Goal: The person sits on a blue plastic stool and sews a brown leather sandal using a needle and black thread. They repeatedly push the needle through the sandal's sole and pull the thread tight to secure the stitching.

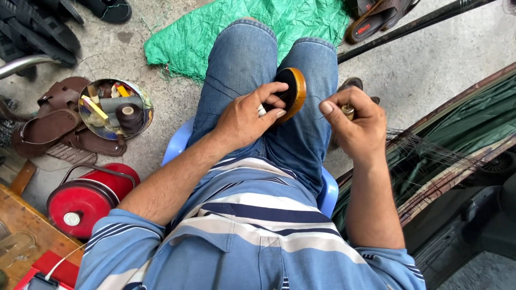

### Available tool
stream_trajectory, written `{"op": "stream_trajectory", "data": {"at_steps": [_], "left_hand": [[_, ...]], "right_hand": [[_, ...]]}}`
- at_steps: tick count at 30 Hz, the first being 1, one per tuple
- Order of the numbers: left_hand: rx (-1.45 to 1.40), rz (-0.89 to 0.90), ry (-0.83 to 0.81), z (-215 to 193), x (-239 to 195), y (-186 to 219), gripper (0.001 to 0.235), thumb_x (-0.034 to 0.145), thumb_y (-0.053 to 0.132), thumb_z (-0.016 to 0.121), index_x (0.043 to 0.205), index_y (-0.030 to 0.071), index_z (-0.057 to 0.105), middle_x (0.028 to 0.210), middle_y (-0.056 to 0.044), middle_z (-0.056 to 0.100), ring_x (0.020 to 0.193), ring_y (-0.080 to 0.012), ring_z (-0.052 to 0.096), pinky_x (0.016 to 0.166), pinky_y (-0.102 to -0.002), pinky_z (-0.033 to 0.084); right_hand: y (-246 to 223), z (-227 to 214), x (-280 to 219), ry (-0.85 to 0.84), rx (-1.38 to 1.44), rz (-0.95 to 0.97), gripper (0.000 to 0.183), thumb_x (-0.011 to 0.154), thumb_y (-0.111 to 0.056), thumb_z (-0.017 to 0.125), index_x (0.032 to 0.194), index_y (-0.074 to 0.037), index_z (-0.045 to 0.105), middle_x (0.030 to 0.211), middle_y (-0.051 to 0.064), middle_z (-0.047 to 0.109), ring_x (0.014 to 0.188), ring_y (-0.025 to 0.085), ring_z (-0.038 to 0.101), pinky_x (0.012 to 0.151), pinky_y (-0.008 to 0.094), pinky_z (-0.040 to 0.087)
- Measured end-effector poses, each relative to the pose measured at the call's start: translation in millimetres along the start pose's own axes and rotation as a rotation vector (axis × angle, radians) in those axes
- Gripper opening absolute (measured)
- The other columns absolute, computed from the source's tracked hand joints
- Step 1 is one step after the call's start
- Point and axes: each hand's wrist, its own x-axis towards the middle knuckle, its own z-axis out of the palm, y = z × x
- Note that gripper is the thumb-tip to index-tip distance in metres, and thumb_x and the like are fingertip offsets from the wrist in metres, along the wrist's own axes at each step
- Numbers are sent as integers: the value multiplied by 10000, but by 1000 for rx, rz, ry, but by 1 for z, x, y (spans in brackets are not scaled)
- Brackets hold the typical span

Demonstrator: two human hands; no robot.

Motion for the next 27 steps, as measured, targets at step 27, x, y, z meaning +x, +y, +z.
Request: {"op": "stream_trajectory", "data": {"at_steps": [27], "left_hand": [[231, -54, -191, -37, 13, 25, 271, 867, 323, 533, 1047, 166, 662, 750, -40, 578, 668, -181, 575, 604, -298, 411]], "right_hand": [[68, -116, 52, 949, -23, 240, 503, 776, -368, 629, 1135, -45, 770, 444, -24, 418, 389, 99, 423, 458, 235, 362]]}}
